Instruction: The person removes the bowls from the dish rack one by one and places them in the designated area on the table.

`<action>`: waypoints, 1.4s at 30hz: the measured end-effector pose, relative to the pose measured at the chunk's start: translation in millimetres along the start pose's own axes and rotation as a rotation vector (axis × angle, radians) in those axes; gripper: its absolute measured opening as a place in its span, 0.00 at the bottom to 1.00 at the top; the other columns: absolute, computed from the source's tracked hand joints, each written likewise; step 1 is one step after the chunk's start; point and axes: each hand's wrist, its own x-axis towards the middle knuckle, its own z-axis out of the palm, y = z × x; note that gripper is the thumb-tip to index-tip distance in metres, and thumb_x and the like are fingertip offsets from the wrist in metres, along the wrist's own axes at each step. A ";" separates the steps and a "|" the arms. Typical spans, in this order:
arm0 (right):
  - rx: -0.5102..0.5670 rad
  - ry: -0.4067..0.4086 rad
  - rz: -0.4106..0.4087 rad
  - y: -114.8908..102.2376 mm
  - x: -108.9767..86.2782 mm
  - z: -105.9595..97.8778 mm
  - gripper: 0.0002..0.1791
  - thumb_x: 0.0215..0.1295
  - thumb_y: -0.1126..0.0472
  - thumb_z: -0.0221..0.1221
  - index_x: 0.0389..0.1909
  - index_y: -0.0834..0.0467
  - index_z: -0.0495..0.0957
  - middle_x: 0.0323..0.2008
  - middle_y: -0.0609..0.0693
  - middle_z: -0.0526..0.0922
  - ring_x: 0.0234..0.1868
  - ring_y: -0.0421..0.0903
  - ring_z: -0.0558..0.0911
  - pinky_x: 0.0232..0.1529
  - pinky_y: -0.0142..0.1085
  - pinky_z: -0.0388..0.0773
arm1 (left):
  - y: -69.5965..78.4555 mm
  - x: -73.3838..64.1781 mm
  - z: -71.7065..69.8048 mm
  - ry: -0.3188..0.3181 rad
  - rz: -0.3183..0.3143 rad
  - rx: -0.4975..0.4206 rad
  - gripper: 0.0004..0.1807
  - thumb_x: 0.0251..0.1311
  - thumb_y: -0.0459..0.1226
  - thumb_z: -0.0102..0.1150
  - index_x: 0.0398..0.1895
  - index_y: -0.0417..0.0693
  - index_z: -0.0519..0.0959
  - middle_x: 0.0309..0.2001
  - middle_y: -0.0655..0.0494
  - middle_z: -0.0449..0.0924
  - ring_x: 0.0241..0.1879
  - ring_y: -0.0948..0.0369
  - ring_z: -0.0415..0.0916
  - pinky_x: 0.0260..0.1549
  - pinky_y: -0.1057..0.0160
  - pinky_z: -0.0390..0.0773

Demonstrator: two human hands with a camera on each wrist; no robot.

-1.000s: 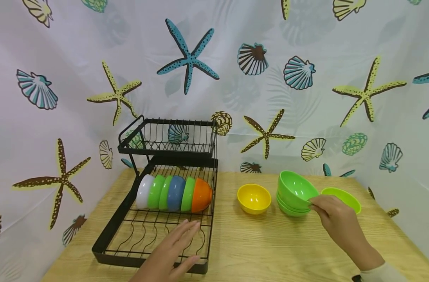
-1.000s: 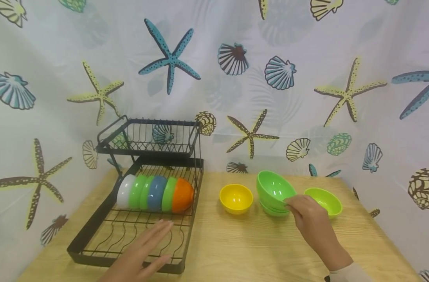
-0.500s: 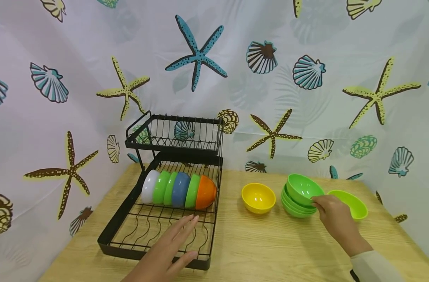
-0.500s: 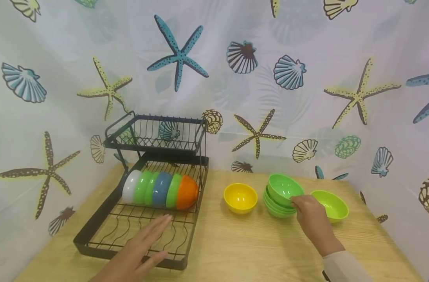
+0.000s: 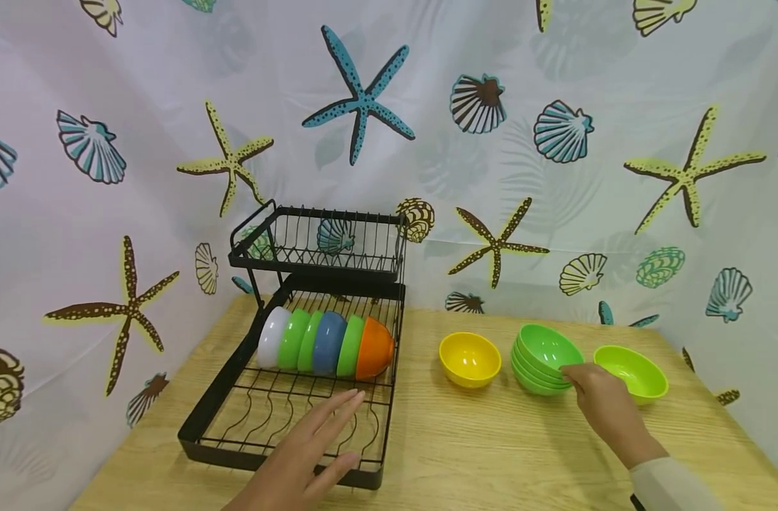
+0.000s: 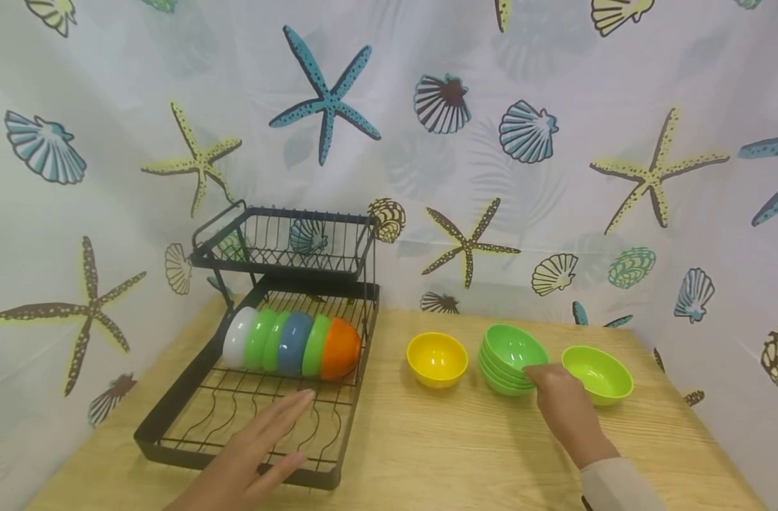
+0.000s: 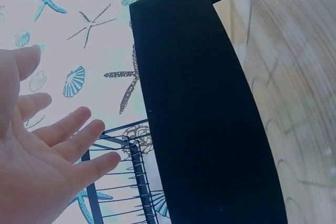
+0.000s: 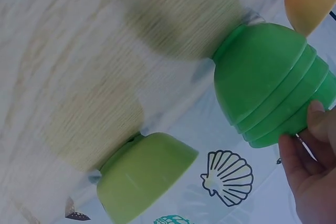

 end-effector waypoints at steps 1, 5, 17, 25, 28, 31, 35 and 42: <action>-0.002 0.000 -0.004 -0.1 -0.3 0.3 0.10 0.53 0.79 0.62 0.37 0.70 0.83 0.36 0.64 0.84 0.40 0.62 0.83 0.38 0.51 0.82 | 0.1 0.6 -0.3 0.004 0.010 0.005 0.36 0.67 0.51 0.53 0.75 0.68 0.50 0.72 0.66 0.56 0.67 0.58 0.62 0.58 0.49 0.73; -0.011 0.011 -0.027 -0.1 -0.7 1.2 0.11 0.53 0.79 0.62 0.38 0.70 0.83 0.37 0.64 0.84 0.40 0.61 0.83 0.39 0.52 0.82 | 0.4 2.3 -0.6 0.016 0.048 0.024 0.36 0.67 0.49 0.54 0.75 0.66 0.51 0.71 0.63 0.57 0.67 0.57 0.63 0.57 0.49 0.74; 0.004 -0.012 -0.013 -1.4 -6.7 1.6 0.14 0.54 0.76 0.63 0.43 0.68 0.81 0.41 0.63 0.83 0.44 0.62 0.81 0.43 0.54 0.79 | 2.4 4.4 2.5 -0.005 0.033 0.015 0.35 0.68 0.50 0.53 0.75 0.68 0.52 0.71 0.63 0.58 0.66 0.57 0.63 0.56 0.48 0.75; 0.054 0.137 -0.094 -24.1 -19.1 -13.3 0.29 0.44 0.71 0.71 0.53 0.63 0.78 0.49 0.59 0.81 0.48 0.58 0.80 0.44 0.51 0.78 | 7.8 23.3 3.0 0.081 -0.029 -0.063 0.33 0.63 0.41 0.61 0.71 0.58 0.63 0.68 0.62 0.62 0.63 0.58 0.68 0.53 0.54 0.78; 0.074 0.159 -0.080 -37.8 -25.3 -19.9 0.29 0.45 0.70 0.71 0.53 0.62 0.78 0.50 0.57 0.81 0.49 0.57 0.80 0.45 0.49 0.77 | 6.0 35.8 1.6 0.152 -0.023 -0.104 0.30 0.61 0.39 0.63 0.68 0.50 0.68 0.65 0.57 0.67 0.62 0.58 0.70 0.53 0.55 0.77; 0.083 0.142 -0.054 -49.4 -32.0 -25.5 0.28 0.47 0.68 0.71 0.53 0.61 0.78 0.50 0.56 0.82 0.49 0.56 0.80 0.46 0.48 0.76 | 2.0 51.1 -1.5 0.206 -0.020 -0.123 0.28 0.61 0.37 0.63 0.65 0.45 0.71 0.62 0.51 0.71 0.60 0.54 0.72 0.53 0.53 0.77; 0.104 0.111 -0.035 -61.0 -39.7 -32.0 0.28 0.49 0.66 0.71 0.54 0.60 0.77 0.51 0.55 0.81 0.49 0.56 0.80 0.46 0.50 0.77 | -4.9 72.9 -6.8 0.219 -0.049 -0.150 0.25 0.61 0.36 0.63 0.62 0.40 0.73 0.60 0.44 0.72 0.59 0.48 0.72 0.54 0.47 0.76; 0.097 0.036 -0.019 -76.6 -50.7 -41.5 0.28 0.52 0.63 0.70 0.57 0.57 0.76 0.52 0.53 0.81 0.51 0.53 0.80 0.47 0.51 0.78 | -11.1 105.0 -14.8 0.096 -0.201 -0.225 0.27 0.64 0.39 0.60 0.65 0.39 0.70 0.65 0.41 0.68 0.63 0.45 0.66 0.59 0.43 0.70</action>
